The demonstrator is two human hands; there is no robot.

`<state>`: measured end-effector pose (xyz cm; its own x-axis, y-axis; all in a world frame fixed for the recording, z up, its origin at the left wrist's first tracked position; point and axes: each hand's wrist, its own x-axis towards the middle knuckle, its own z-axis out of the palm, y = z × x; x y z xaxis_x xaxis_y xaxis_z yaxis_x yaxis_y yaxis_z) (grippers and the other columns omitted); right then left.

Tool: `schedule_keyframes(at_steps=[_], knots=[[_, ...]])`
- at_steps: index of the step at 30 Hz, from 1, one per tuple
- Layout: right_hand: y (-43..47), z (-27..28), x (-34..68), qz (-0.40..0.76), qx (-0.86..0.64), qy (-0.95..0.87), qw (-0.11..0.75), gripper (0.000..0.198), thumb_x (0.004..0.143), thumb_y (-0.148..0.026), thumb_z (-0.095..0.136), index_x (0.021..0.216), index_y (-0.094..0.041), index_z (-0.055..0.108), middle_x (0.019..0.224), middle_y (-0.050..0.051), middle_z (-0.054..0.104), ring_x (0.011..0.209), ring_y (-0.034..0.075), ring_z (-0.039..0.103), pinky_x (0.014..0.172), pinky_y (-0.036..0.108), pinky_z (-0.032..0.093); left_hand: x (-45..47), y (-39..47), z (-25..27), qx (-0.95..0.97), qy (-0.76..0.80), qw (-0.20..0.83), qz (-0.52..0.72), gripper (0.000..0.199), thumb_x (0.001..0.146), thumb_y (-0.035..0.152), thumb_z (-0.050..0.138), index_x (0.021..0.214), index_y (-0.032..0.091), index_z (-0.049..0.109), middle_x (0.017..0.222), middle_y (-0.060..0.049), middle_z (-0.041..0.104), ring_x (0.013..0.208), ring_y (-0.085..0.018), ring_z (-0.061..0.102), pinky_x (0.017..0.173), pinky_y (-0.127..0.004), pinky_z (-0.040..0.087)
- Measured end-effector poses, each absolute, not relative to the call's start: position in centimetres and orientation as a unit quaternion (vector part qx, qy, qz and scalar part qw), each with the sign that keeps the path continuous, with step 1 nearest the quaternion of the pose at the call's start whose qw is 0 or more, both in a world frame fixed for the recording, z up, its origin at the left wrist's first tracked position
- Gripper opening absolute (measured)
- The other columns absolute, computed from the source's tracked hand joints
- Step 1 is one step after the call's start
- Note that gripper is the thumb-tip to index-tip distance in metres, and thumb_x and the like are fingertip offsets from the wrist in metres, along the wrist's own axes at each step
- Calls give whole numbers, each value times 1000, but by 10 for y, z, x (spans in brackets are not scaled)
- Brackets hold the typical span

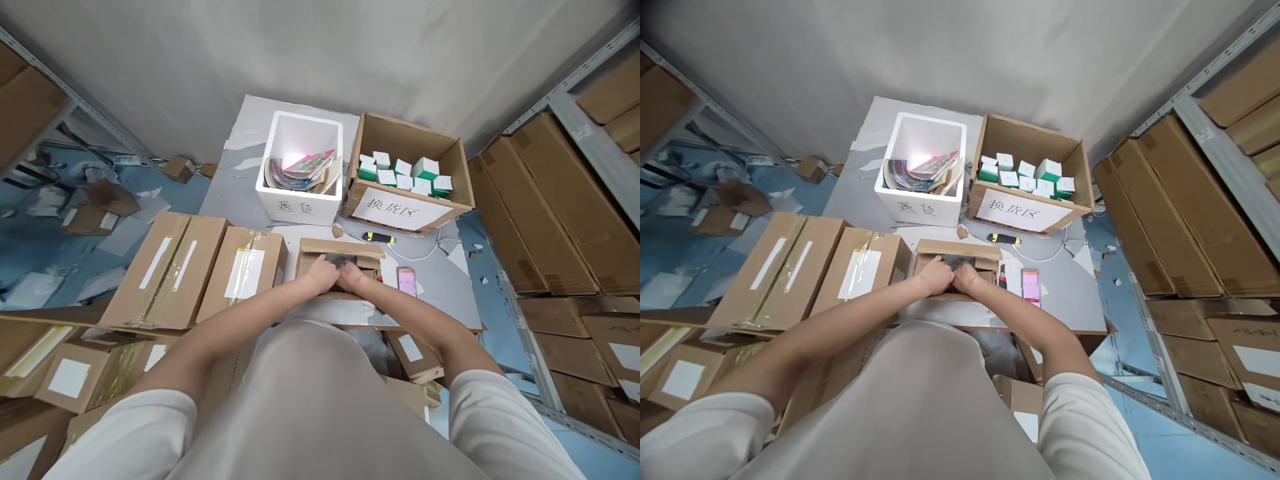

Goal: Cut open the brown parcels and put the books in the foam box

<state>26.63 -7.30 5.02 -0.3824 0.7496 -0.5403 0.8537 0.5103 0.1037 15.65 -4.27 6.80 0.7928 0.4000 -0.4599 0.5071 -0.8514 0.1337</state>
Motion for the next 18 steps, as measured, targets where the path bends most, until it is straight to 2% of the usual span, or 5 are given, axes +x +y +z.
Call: schedule_keyframes(at_steps=[3,7,11,14,18], knots=[[-72,52,269,-69,508,802,308,20,78,-12,61,93,-11,73,99,17,73,96,30,66,93,49,44,160,-37,60,937,251,112,-215,23,72,26,65,92,19,75,89,-14,73,92,-32,65,107,-56,14],[-77,68,282,-45,551,768,322,33,74,-19,65,104,-7,70,106,25,68,98,35,64,84,51,47,155,-30,56,922,354,98,-125,78,57,49,76,127,19,59,117,-21,63,111,-48,51,103,-71,-4],[-84,87,303,-45,630,708,316,63,74,-29,66,130,-4,54,140,33,41,128,48,40,78,58,47,137,-10,60,891,421,128,-112,138,29,56,85,149,21,27,150,-23,31,131,-55,21,101,-75,-1],[-91,92,330,-117,666,671,305,93,66,-31,73,147,-10,32,156,25,16,140,43,20,89,55,46,118,6,64,890,408,135,-153,145,27,66,81,151,23,19,157,-18,15,133,-53,13,102,-74,3],[-106,78,376,-183,659,684,254,124,56,-36,82,153,-13,8,159,22,4,144,38,15,98,47,44,93,11,66,898,379,116,-190,151,26,72,77,152,18,13,159,-20,2,131,-51,19,103,-70,10]])
